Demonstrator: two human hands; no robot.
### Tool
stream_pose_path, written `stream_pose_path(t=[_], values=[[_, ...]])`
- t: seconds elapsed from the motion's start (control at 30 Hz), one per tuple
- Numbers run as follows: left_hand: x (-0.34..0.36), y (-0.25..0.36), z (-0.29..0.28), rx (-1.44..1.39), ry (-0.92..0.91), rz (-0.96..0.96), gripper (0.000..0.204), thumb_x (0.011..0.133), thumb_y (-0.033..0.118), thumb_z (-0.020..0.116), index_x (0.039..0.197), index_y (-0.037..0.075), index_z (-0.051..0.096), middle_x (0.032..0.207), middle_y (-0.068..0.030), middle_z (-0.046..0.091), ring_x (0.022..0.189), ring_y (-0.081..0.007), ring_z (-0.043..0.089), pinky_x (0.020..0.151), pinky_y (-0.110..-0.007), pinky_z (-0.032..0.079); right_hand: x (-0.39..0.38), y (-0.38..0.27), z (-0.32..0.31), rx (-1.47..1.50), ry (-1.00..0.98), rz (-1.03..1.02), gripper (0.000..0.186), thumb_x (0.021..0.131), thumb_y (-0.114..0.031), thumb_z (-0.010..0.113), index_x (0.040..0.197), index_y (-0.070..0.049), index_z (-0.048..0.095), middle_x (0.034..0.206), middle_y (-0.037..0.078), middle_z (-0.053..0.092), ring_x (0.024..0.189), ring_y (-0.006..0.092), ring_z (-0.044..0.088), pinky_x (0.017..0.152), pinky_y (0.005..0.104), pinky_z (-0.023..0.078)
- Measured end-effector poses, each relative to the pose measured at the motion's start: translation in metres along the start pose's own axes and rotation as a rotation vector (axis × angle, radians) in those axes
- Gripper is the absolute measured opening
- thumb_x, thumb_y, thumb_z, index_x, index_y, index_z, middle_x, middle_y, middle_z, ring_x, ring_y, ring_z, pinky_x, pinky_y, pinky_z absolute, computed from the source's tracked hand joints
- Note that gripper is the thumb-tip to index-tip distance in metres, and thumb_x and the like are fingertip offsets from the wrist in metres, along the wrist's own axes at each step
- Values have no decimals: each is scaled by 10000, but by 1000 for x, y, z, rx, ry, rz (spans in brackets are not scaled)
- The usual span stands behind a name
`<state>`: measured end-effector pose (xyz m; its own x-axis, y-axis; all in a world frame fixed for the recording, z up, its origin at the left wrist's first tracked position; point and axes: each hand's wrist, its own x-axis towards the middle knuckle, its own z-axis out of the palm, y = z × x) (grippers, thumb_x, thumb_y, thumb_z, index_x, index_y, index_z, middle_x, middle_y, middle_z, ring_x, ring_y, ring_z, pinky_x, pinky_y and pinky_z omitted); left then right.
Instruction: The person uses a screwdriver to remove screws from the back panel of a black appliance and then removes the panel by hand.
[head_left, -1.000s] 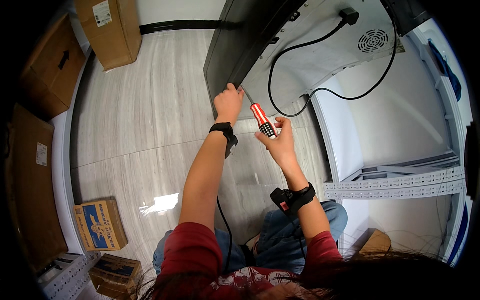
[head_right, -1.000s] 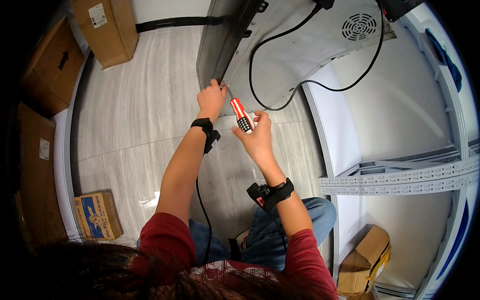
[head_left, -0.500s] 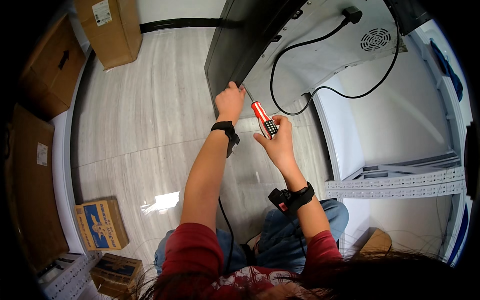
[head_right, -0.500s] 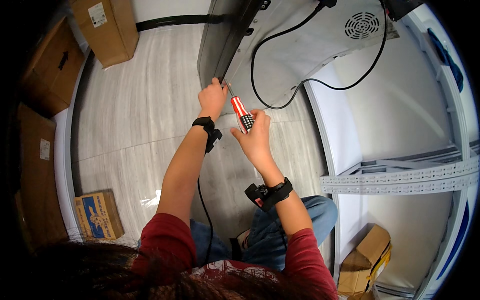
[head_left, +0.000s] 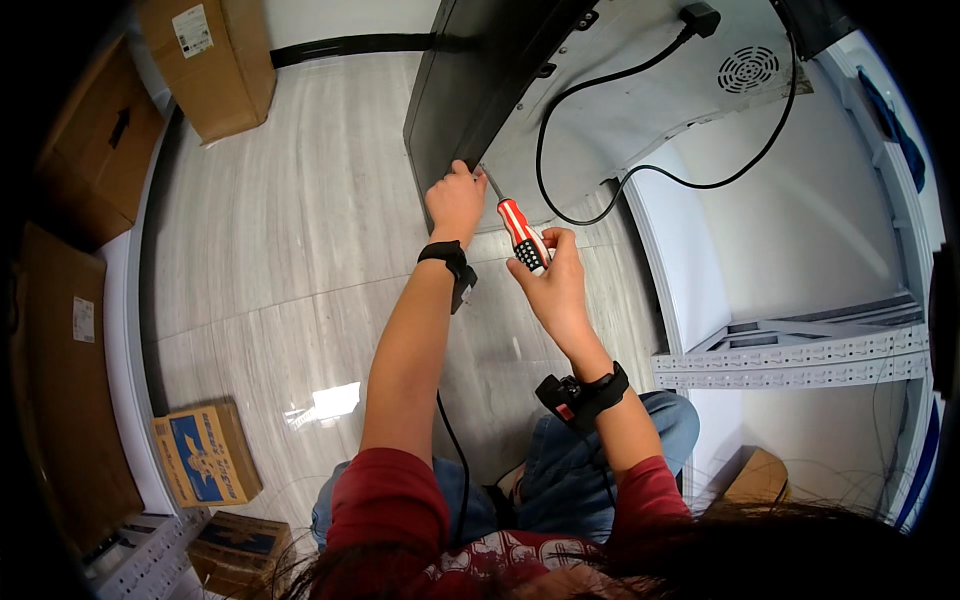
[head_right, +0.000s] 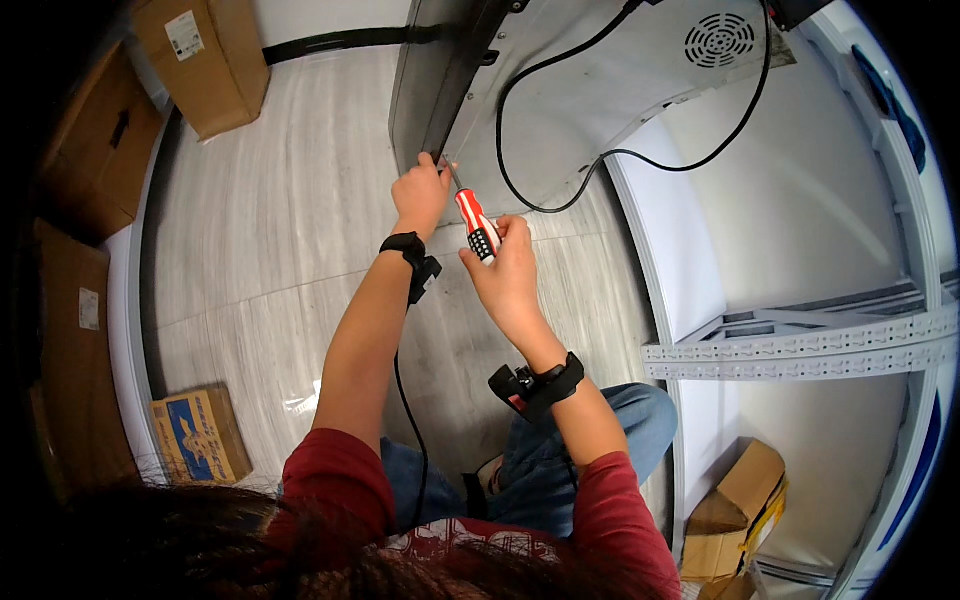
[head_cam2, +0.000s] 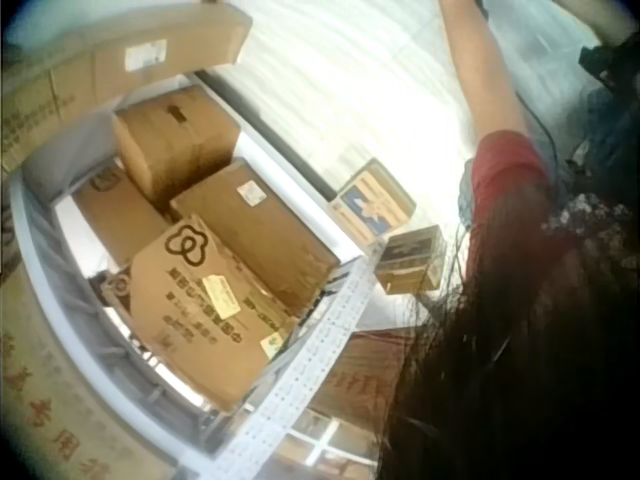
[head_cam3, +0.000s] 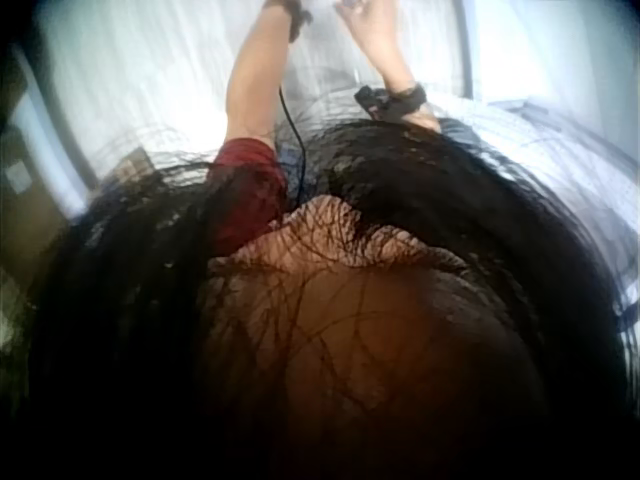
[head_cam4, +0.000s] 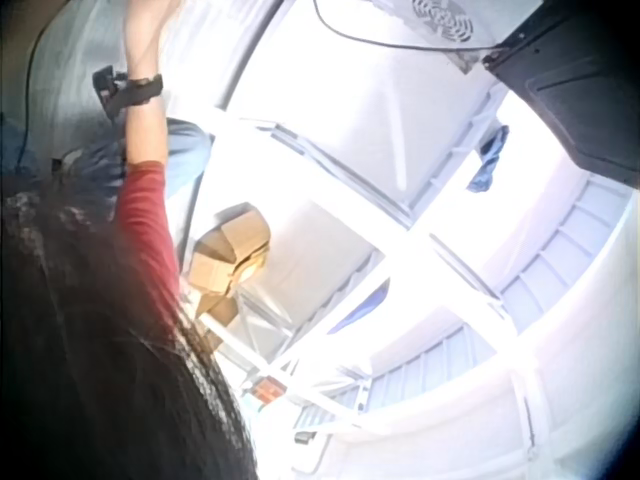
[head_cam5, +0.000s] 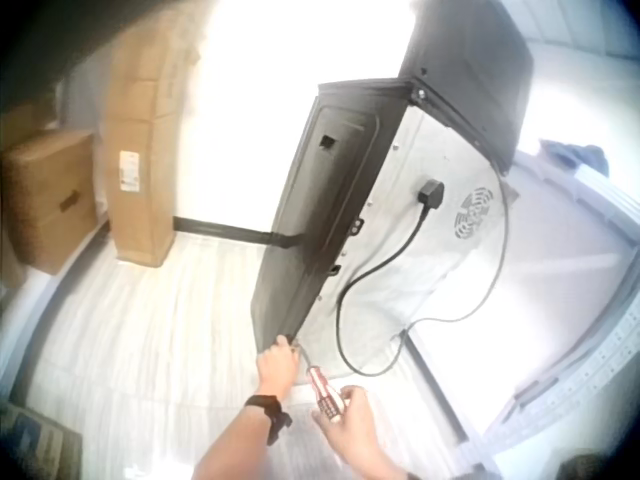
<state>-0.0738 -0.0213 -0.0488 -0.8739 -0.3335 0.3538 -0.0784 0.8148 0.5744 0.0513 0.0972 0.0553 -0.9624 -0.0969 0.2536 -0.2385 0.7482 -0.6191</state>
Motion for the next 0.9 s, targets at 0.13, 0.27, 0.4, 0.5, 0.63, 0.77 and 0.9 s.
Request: stream_pose_path(t=[0.13, 0.27, 0.4, 0.5, 0.63, 0.77, 0.9], values=[[0, 1, -2, -1, -17, 3, 339, 777, 357, 587, 785, 40, 466, 578, -116, 594, 542, -257, 612, 484, -340, 485, 5, 11, -3, 93, -84, 254, 397, 750, -186, 649, 1002, 32, 434, 843, 183, 544, 730, 301, 551, 649, 353, 436], [0, 1, -1, 2, -17, -7, 339, 779, 357, 585, 786, 39, 466, 578, -117, 595, 547, -257, 614, 487, -341, 486, 7, 26, 6, -22, 141, -36, 367, 773, -233, 637, 978, 20, 469, 736, 107, 564, 610, 190, 555, 556, 294, 436], [0, 0, -1, 9, -15, -11, 343, 778, 361, 583, 787, 38, 467, 590, -120, 599, 550, -260, 614, 489, -344, 486, 7, 17, 6, -37, 233, -259, 330, 734, -206, 659, 899, 30, 497, 711, 143, 565, 610, 254, 551, 570, 336, 430], [-1, 3, -3, 26, -28, -17, 343, 779, 361, 581, 791, 37, 468, 602, -122, 602, 552, -261, 615, 495, -345, 487, 5, 21, 3, 184, -21, 182, 374, 725, -195, 661, 952, 34, 472, 774, 155, 561, 640, 260, 551, 590, 334, 430], [-1, -4, 4, -11, 15, -4, 371, 785, 405, 555, 809, 43, 476, 578, -133, 599, 533, -296, 604, 476, -390, 470, 11, 35, 0, 183, -124, 358, 398, 723, -189, 661, 979, 34, 454, 805, 149, 556, 635, 258, 554, 587, 330, 435], [1, -4, 9, -8, 27, 2, 369, 791, 401, 550, 802, 40, 476, 580, -138, 599, 531, -297, 603, 477, -389, 470, 4, 25, 7, 2, 143, -66, 396, 749, -183, 637, 1011, 25, 424, 795, 147, 552, 561, 238, 554, 544, 334, 440], [1, -5, 8, -3, 10, -7, 365, 791, 396, 551, 802, 38, 477, 580, -141, 598, 534, -300, 604, 484, -388, 473, 5, 6, 1, 241, -78, 143, 397, 773, -176, 611, 1044, 12, 392, 752, 140, 550, 508, 205, 547, 506, 324, 440]])
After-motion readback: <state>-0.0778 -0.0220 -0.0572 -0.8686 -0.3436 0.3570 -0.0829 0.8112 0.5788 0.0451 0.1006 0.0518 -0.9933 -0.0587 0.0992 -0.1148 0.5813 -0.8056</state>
